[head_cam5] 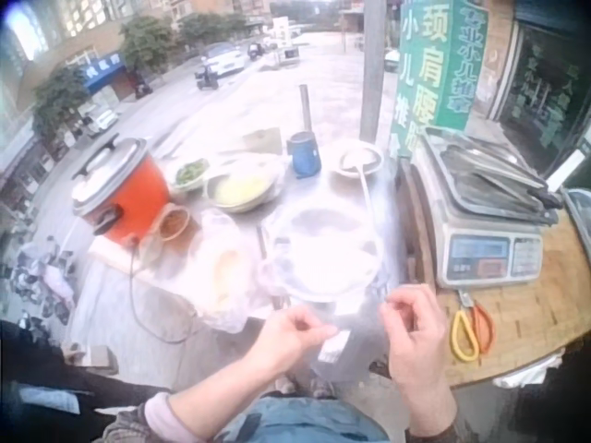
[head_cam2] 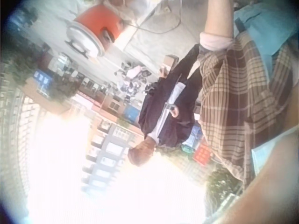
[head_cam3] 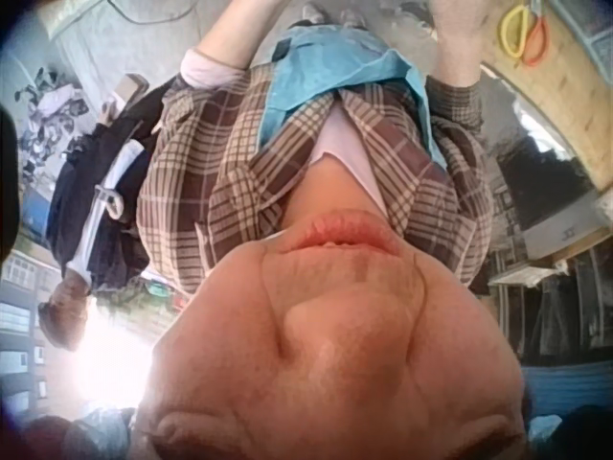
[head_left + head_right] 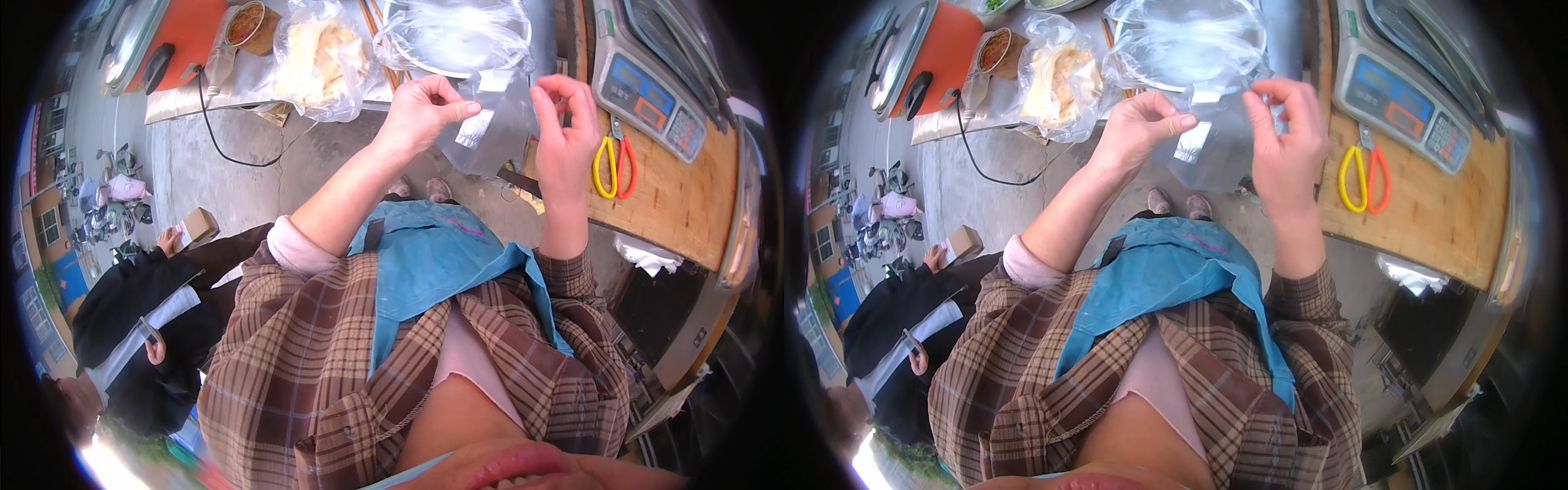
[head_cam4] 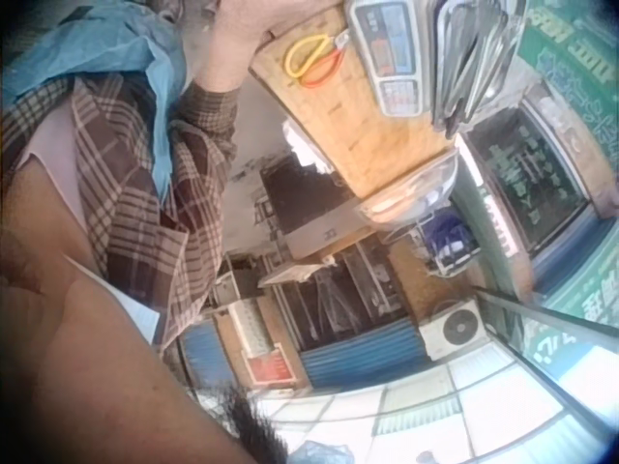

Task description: The person retrieves a metal tray with tongs and scissors, then takes a packaged flatbread from a microwave and places it on a table. They open a plastic bag, place it over a bowl, and use scissors to cut the flatbread into smaller pieces.

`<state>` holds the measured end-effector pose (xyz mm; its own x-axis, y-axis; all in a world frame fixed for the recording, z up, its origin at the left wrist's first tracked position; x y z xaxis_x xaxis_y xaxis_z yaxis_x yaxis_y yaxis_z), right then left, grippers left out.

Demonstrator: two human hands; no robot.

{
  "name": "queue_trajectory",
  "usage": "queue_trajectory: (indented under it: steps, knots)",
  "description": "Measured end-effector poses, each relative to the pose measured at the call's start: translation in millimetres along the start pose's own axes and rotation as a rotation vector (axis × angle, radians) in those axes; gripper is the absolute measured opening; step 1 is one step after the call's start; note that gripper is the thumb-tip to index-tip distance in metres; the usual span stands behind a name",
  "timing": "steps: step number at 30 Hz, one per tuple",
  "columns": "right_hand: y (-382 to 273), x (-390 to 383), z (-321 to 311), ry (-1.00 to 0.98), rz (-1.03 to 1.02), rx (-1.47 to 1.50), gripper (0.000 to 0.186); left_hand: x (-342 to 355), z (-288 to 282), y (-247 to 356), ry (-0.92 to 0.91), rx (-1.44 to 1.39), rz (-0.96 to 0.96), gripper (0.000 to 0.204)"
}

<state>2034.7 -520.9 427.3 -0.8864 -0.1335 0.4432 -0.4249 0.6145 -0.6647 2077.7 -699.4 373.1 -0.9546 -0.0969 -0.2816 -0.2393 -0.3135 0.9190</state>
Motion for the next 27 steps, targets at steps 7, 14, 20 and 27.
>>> queue_trajectory:
  steps: [7, 14, 20, 27]
  knots:
    - [-47, -20, 44, -0.272, 0.02, 0.007, 0.013, -8, -16, 1, 0.188, 0.276, 0.177, 0.016]
    - [-26, -16, 71, -0.476, 0.47, 0.608, 0.011, -16, -9, 14, -0.073, -0.236, 0.118, 0.009]
    - [-54, -16, 63, -0.632, 0.582, 0.823, 0.01, -43, -23, 26, -0.181, -0.593, -0.082, 0.011]
    - [-69, -17, 53, -0.51, 0.432, 0.763, 0.011, -58, -51, 46, -0.041, -0.771, -0.062, 0.018]
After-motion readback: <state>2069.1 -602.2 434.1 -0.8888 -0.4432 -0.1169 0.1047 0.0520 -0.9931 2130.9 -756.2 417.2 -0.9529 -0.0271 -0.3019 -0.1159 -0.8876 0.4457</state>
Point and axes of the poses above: each hand's wrist, its own x-axis towards the middle knuckle, its own z-axis out of the palm, y = z × x, the point moved 4 cm from there along x, towards the middle knuckle, and after that the axes turned 12 degrees about -x, right-handed, at the moved point
